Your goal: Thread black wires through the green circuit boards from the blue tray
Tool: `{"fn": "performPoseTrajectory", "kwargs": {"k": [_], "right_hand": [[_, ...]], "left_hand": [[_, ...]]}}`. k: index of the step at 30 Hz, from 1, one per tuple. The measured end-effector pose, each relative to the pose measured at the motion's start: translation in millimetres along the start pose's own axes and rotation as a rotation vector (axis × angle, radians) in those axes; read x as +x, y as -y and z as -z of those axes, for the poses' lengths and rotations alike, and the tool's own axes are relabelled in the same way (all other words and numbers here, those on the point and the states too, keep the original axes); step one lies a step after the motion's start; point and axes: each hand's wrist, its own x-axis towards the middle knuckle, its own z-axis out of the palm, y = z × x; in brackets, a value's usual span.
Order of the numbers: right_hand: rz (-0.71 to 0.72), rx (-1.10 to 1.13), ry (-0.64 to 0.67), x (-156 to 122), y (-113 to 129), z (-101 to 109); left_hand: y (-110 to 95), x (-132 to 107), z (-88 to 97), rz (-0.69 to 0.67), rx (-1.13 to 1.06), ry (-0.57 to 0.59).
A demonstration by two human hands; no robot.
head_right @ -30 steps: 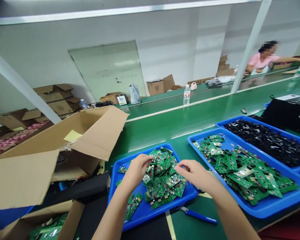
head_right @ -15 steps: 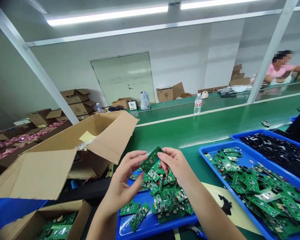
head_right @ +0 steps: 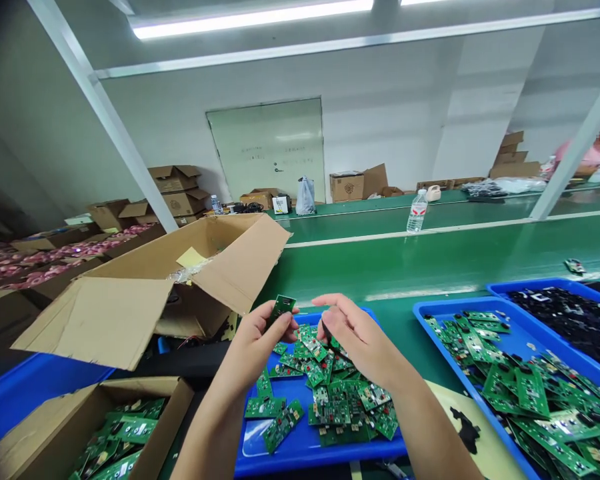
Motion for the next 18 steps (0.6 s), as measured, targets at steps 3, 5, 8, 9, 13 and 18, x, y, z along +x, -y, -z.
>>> {"fn": "performPoseTrajectory", "kwargs": {"k": [3,5,8,9,13,18], "right_hand": [[0.081,-0.063,-0.050,-4.8,0.8,3.6],[0.137,-0.099,-0.075,-6.2,0.0,3.9],[0.231,-0.119,-0.083,-6.8,-2.7,3.4],[0.258,-0.122,-0.082,-6.9,-3.8,3.3],[0.314,-0.182,-0.102,-7.3,-7.5,2.3],[0.406,-0.351,-0.150,-3.3,-10.2,1.7]], "left_hand": [[0.8,-0.1,-1.6,-0.010,0.011,-0.022],[1.7,0.4,-5.1,-0.003,0.012,0.006],[4.7,1.9,-10.9,0.016,-0.003,0.051],[5.9,2.3,-12.4,0.021,-0.016,0.059],[8.3,2.3,-16.2,0.062,-0.066,0.068],[5.2,0.2,-18.1,0.129,-0.129,0.117]]}}
